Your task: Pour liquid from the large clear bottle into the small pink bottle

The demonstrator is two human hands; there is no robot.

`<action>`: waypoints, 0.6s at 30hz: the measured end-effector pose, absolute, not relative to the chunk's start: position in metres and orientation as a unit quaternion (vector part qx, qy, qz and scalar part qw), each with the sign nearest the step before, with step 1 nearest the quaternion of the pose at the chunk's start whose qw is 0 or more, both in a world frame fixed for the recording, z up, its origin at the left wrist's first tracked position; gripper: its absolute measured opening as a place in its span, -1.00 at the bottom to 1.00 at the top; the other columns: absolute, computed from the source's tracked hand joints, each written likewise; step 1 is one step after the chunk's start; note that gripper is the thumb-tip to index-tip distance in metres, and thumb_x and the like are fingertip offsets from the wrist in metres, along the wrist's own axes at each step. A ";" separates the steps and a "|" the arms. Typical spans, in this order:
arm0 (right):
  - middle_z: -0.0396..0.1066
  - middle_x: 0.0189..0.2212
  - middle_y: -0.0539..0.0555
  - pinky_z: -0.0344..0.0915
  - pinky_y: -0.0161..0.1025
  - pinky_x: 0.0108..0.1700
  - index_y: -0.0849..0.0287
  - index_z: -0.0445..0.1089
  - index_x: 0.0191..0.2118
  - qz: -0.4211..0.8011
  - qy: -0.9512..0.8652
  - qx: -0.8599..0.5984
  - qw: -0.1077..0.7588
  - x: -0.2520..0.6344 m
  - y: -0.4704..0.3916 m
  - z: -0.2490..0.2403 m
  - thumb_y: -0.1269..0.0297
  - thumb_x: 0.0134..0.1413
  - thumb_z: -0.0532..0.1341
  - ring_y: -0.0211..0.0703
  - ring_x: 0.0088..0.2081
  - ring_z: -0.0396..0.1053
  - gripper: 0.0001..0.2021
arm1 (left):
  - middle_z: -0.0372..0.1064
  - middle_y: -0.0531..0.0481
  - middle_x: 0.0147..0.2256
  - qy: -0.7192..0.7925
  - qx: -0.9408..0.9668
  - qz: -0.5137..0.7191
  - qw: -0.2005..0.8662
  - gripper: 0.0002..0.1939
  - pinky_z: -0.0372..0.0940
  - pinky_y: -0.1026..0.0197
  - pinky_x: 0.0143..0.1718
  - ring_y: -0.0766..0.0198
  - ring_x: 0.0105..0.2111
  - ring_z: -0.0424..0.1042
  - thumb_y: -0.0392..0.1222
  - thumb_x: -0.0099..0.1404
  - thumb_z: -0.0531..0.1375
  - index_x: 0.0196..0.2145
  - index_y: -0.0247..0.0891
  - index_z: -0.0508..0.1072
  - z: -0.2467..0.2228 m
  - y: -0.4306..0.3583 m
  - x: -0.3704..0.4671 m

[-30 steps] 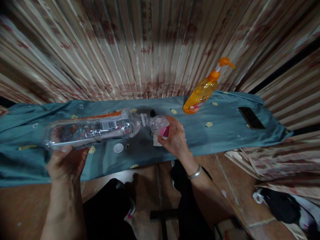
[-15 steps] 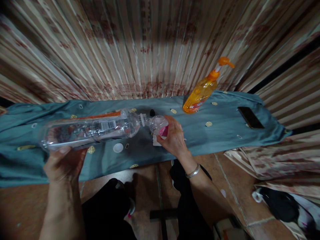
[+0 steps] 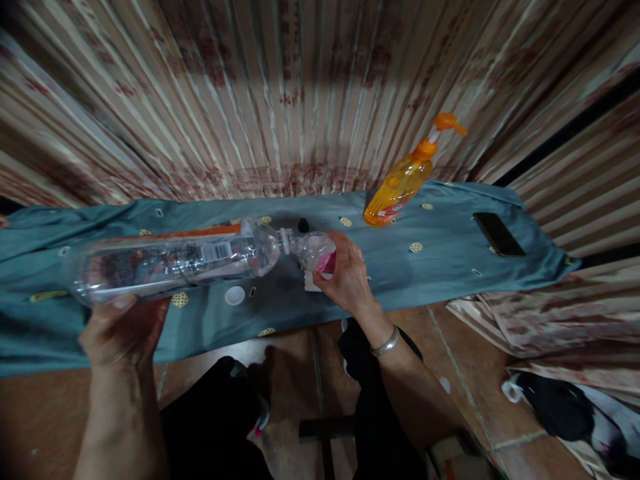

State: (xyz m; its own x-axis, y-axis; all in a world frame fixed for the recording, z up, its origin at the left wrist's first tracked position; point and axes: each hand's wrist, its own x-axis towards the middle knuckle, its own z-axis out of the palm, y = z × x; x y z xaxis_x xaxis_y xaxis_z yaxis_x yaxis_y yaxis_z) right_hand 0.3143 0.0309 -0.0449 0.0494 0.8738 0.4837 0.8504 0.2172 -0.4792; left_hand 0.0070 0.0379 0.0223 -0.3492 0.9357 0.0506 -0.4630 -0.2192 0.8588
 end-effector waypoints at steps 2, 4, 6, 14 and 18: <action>0.39 0.18 0.33 0.32 0.27 0.23 0.22 0.17 0.26 0.018 -0.690 -0.624 0.368 0.315 0.031 -0.045 0.27 -0.11 0.37 0.27 0.20 0.37 -0.23 | 0.49 0.10 -0.16 0.393 0.297 0.726 0.480 -0.37 0.47 0.27 -0.20 0.24 -0.14 0.43 -0.38 -0.34 0.37 -0.19 -0.06 0.59 0.022 0.039 0.007; 0.40 0.17 0.35 0.34 0.27 0.22 0.23 0.18 0.26 0.018 -0.689 -0.622 0.372 0.315 0.031 -0.045 0.29 -0.13 0.38 0.29 0.19 0.38 -0.23 | 0.49 0.10 -0.18 0.394 0.292 0.731 0.475 -0.36 0.49 0.25 -0.22 0.24 -0.17 0.43 -0.39 -0.37 0.36 -0.21 -0.05 0.59 0.022 0.040 0.007; 0.40 0.17 0.35 0.34 0.28 0.22 0.23 0.18 0.26 0.015 -0.688 -0.620 0.376 0.315 0.031 -0.045 0.30 -0.13 0.37 0.29 0.19 0.38 -0.23 | 0.49 0.11 -0.18 0.396 0.287 0.730 0.477 -0.37 0.50 0.25 -0.25 0.24 -0.19 0.44 -0.39 -0.37 0.35 -0.23 -0.04 0.60 0.021 0.041 0.007; 0.39 0.18 0.33 0.34 0.28 0.22 0.19 0.15 0.27 0.010 -0.691 -0.617 0.377 0.315 0.032 -0.047 0.27 -0.11 0.37 0.30 0.20 0.38 -0.23 | 0.50 0.13 -0.12 0.392 0.291 0.728 0.481 -0.36 0.51 0.26 -0.22 0.24 -0.14 0.46 -0.37 -0.35 0.39 -0.20 0.01 0.62 0.018 0.039 0.001; 0.40 0.18 0.32 0.34 0.26 0.23 0.18 0.15 0.27 0.013 -0.687 -0.621 0.377 0.315 0.032 -0.046 0.27 -0.11 0.36 0.29 0.19 0.39 -0.23 | 0.50 0.12 -0.13 0.390 0.297 0.726 0.482 -0.37 0.52 0.23 -0.22 0.23 -0.16 0.46 -0.37 -0.35 0.38 -0.22 0.01 0.62 0.018 0.040 0.002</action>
State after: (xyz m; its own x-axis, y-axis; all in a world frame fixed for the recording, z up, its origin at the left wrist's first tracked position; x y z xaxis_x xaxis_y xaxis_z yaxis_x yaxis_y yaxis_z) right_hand 0.3148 0.0316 -0.0463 0.0556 0.8635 0.5012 0.8439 0.2276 -0.4858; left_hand 0.0024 0.0404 0.0183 -0.3581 0.9321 0.0551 -0.4681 -0.2303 0.8531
